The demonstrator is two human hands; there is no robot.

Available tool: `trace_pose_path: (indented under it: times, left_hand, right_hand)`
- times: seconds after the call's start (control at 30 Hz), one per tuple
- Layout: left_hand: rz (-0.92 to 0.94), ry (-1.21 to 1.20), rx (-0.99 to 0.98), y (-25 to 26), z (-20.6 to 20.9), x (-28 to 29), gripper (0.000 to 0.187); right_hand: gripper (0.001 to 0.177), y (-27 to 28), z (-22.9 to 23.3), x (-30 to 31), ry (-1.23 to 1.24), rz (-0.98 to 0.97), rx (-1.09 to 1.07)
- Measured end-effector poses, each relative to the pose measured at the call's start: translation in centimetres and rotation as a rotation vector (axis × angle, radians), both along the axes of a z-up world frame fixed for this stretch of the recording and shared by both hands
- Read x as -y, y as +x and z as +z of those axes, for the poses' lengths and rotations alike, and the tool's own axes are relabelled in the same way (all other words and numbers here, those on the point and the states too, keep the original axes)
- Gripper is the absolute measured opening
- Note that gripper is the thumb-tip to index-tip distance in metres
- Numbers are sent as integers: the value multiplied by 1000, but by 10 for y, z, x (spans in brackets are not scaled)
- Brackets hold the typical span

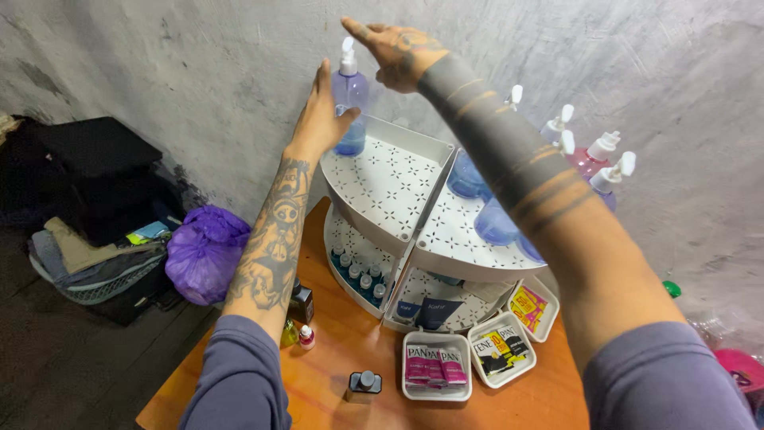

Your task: The person picks up several pump bottles of liquid soap and places them one by one onto a white rotating corner shelf. They also handle small bottles and packets on the table, arranging items on the shelf.

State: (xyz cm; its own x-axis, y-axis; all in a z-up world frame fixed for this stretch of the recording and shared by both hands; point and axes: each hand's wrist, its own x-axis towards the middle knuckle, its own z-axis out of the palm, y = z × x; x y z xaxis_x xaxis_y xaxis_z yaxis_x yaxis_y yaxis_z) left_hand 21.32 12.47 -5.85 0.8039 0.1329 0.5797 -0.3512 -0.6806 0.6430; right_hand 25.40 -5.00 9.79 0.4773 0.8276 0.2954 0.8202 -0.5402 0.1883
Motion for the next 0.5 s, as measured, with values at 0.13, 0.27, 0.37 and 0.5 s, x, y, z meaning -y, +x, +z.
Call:
trace_pose_path:
  times: [0.13,0.27,0.37,0.5]
  left_hand:
    - [116,-7,93,-22,18,21,97]
    - [189,51,408,-43,42,57,63]
    - [50,65,447,-50,56,91,46]
    - [-222,98,206,-53,67,133,51]
  right_hand:
    - [60,-15,57,75,-88,-208,-17]
    - [52,-20,76,137,-187,-389,66]
    - [57,-18,57,165,-250,-488,25]
    - [59,-19,36,173,-363,-567,-125]
